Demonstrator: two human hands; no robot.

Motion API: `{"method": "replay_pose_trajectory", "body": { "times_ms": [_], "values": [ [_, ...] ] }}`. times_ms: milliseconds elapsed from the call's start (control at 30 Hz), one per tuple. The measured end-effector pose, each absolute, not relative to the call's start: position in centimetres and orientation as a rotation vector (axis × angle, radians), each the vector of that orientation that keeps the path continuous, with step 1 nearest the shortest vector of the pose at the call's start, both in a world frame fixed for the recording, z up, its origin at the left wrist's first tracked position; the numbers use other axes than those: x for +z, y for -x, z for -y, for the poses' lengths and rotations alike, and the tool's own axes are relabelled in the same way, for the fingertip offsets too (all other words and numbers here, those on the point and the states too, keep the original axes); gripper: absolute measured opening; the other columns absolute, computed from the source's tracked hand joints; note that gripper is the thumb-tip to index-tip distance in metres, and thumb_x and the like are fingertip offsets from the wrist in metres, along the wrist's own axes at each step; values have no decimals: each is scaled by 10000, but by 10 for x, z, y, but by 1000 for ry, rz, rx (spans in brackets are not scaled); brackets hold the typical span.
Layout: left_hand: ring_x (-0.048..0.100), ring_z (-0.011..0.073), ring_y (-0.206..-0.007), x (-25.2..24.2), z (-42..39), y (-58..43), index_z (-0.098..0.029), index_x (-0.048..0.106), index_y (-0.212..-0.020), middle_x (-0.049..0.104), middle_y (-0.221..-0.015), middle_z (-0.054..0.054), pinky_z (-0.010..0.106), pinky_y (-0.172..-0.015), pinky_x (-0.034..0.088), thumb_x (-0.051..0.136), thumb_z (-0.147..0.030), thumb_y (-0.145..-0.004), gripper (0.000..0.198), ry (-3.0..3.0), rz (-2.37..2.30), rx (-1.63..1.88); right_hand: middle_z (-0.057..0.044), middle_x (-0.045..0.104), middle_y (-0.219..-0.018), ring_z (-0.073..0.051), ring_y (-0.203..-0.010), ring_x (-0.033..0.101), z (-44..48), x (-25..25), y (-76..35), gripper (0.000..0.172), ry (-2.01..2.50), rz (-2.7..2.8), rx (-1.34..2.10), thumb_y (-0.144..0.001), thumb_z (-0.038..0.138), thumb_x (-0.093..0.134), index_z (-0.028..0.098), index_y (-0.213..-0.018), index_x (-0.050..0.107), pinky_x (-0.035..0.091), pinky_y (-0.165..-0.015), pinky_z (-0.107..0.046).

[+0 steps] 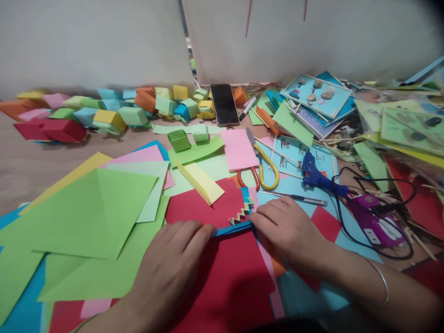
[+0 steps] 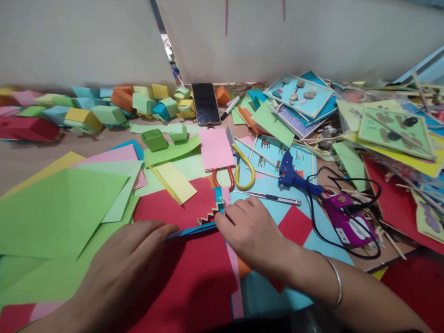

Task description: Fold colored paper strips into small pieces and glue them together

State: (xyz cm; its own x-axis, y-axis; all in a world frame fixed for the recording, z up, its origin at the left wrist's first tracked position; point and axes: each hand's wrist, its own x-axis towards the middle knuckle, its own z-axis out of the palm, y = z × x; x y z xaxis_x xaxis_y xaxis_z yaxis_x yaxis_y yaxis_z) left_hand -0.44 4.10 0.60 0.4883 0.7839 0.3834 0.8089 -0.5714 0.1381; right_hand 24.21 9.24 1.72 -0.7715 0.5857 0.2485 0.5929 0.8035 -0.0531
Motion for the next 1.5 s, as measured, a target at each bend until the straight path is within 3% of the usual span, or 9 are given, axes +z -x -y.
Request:
{"method": "replay_pose_trajectory", "body": {
  "times_ms": [100, 267, 433, 533, 667, 900, 1000, 1333, 1500],
  "values": [
    [552, 207, -661, 8, -43, 4, -159, 582, -974, 656, -796, 61, 341, -621, 416, 444, -155, -970, 139, 2647, 1461, -609, -94, 701, -949, -183, -906, 586, -93, 14, -239, 271, 813, 2678, -100, -1015, 116, 390, 128, -1035, 660, 383, -795, -331],
    [602, 217, -689, 4, -46, 4, -156, 603, -1005, 675, -834, 67, 344, -638, 457, 427, -323, -1008, 242, 2729, 1542, -628, -129, 698, -1113, -219, -1047, 586, -92, 8, -235, 249, 760, 2614, -127, -1002, 134, 431, 142, -984, 679, 421, -898, -361],
    [624, 216, -705, -1, -49, 7, -167, 621, -1018, 676, -845, 60, 335, -642, 479, 418, -384, -1013, 297, 2764, 1604, -647, -152, 685, -1143, -224, -1046, 592, -93, 7, -236, 228, 772, 2636, -81, -981, 105, 458, 119, -957, 684, 422, -900, -365],
    [624, 227, -732, -2, -50, 8, -152, 617, -1049, 671, -873, 77, 342, -647, 491, 472, -443, -985, 332, 2780, 1596, -645, -128, 687, -1022, -200, -960, 586, -94, 7, -237, 241, 794, 2605, -81, -986, 109, 444, 108, -975, 685, 427, -845, -335],
    [598, 223, -691, -3, -51, 7, -139, 623, -1023, 652, -844, 80, 346, -618, 481, 456, -350, -999, 270, 2798, 1483, -625, -79, 659, -870, -184, -837, 550, -94, 7, -237, 238, 874, 2606, -59, -977, 107, 453, 130, -931, 685, 427, -801, -320],
    [554, 220, -656, -4, -51, 3, -131, 651, -970, 636, -794, 68, 357, -596, 434, 434, -233, -999, 242, 2796, 1407, -565, -138, 698, -1124, -201, -1005, 609, -94, 5, -240, 273, 882, 2625, -4, -998, 91, 425, 82, -1192, 617, 438, -818, -330],
    [546, 224, -659, -4, -49, 3, -133, 655, -977, 640, -796, 68, 361, -596, 417, 445, -185, -982, 216, 2790, 1402, -553, -112, 722, -1065, -179, -963, 624, -94, 7, -241, 309, 861, 2659, 10, -1011, 85, 399, 89, -1264, 576, 417, -786, -323],
    [575, 210, -640, 2, -46, 5, -133, 637, -984, 669, -763, 66, 342, -602, 434, 421, -110, -947, 220, 2775, 1386, -611, -44, 690, -803, -156, -771, 582, -91, 4, -242, 228, 874, 2631, 60, -994, 94, 434, 115, -1120, 623, 345, -698, -315],
    [576, 199, -644, 6, -45, 8, -174, 628, -893, 662, -746, 48, 328, -613, 431, 429, -101, -926, 214, 2777, 1384, -547, -31, 592, -696, -158, -684, 482, -91, 10, -241, 272, 855, 2660, 21, -966, 41, 388, 129, -854, 620, 316, -677, -318]
  ]
}}
